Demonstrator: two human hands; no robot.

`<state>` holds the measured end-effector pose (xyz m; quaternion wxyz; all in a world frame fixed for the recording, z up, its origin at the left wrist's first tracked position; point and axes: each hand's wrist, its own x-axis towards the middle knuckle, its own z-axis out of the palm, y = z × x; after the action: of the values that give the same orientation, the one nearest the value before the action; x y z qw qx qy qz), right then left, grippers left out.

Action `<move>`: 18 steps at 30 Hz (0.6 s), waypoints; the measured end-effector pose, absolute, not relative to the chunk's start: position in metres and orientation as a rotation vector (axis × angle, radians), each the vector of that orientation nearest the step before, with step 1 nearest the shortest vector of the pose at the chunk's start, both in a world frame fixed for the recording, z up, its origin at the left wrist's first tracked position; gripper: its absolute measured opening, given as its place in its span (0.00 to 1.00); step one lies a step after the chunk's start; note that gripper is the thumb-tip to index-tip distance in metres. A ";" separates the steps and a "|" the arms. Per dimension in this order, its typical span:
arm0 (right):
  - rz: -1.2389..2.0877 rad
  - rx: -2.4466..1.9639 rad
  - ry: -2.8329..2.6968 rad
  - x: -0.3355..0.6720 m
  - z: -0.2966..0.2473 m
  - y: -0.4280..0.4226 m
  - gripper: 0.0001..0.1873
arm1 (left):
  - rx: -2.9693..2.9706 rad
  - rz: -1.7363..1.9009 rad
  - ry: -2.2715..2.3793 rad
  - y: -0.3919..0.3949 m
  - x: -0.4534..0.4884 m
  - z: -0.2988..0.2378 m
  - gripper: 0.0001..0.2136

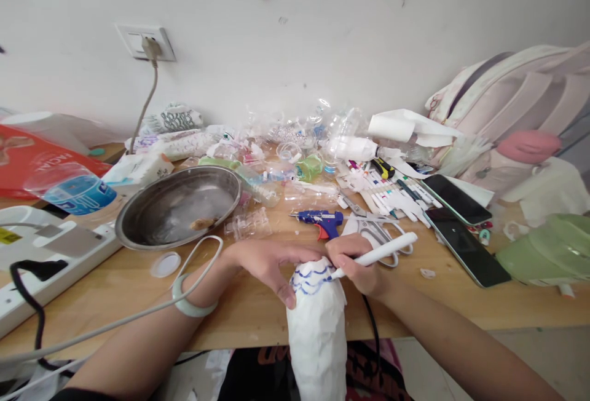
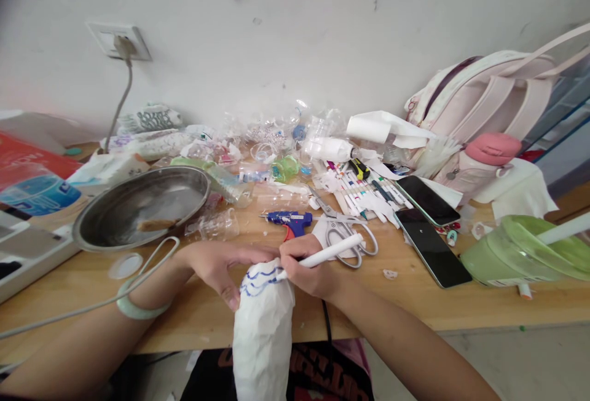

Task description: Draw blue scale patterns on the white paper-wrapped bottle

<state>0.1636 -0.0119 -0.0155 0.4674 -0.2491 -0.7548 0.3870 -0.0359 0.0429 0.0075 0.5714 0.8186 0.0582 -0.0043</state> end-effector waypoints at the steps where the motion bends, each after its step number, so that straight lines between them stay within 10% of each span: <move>1: 1.017 -0.589 -1.791 0.164 -0.018 -0.011 0.17 | 1.907 -0.028 0.118 0.043 -0.036 0.008 0.30; 18: 0.782 -0.554 -1.984 0.162 -0.008 -0.016 0.16 | 1.836 -0.006 0.273 0.031 -0.030 0.011 0.30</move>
<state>0.1621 -0.0156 -0.0083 0.4521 -0.2244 -0.8032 0.3164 -0.0297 0.0315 0.0106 0.5992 0.7919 0.1176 -0.0024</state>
